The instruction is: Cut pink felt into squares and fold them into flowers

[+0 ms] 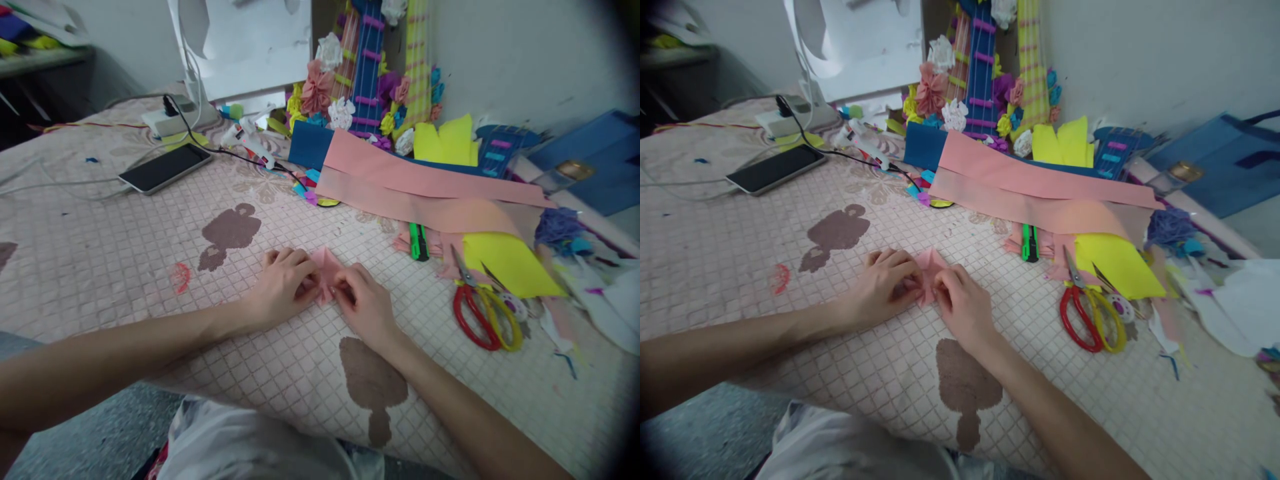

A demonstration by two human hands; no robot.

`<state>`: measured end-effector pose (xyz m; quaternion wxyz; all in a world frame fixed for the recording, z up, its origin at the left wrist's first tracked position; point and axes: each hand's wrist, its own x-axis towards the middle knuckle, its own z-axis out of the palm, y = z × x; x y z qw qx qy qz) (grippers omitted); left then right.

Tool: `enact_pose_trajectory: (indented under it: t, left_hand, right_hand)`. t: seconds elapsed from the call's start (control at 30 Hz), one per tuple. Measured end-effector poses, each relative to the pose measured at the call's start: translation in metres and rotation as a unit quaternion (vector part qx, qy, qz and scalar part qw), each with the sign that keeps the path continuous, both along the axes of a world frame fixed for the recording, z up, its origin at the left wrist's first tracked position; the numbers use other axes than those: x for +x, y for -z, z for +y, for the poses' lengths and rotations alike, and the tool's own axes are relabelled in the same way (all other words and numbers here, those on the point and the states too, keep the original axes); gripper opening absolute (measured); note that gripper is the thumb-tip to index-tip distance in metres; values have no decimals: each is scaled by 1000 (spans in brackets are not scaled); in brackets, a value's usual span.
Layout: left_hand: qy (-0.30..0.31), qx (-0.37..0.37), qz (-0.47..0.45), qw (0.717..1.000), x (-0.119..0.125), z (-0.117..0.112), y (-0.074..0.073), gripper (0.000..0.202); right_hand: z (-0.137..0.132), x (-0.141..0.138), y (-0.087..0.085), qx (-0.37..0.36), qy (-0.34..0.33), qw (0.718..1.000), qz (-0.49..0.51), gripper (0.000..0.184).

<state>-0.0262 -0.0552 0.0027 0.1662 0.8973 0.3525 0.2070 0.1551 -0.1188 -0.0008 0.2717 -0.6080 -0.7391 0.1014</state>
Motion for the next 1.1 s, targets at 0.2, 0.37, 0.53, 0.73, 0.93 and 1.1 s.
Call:
enact_pose_trajectory:
  t: [0.2, 0.37, 0.53, 0.73, 0.93, 1.1]
  left_hand:
    - [-4, 1, 13, 1000, 0, -1, -2, 9]
    - [4, -6, 9, 1000, -2, -3, -3, 11]
    - [3, -19, 12, 1000, -4, -4, -4, 23]
    - [13, -18, 3, 1000, -5, -4, -4, 35]
    - [18, -32, -6, 999, -5, -1, -5, 35]
    - [14, -68, -35, 997, -11, 13, -4, 6]
  right_hand:
    - [-2, 0, -6, -24, -36, 999, -6, 5]
    - [-2, -1, -8, -35, -36, 999, -16, 7]
    - [-3, 1, -14, -52, -53, 997, -31, 20]
    - [-4, 5, -20, -81, -84, 993, -9, 23]
    - [-3, -6, -10, -58, -18, 998, -32, 10]
    - [-3, -9, -7, -46, -7, 997, -54, 13]
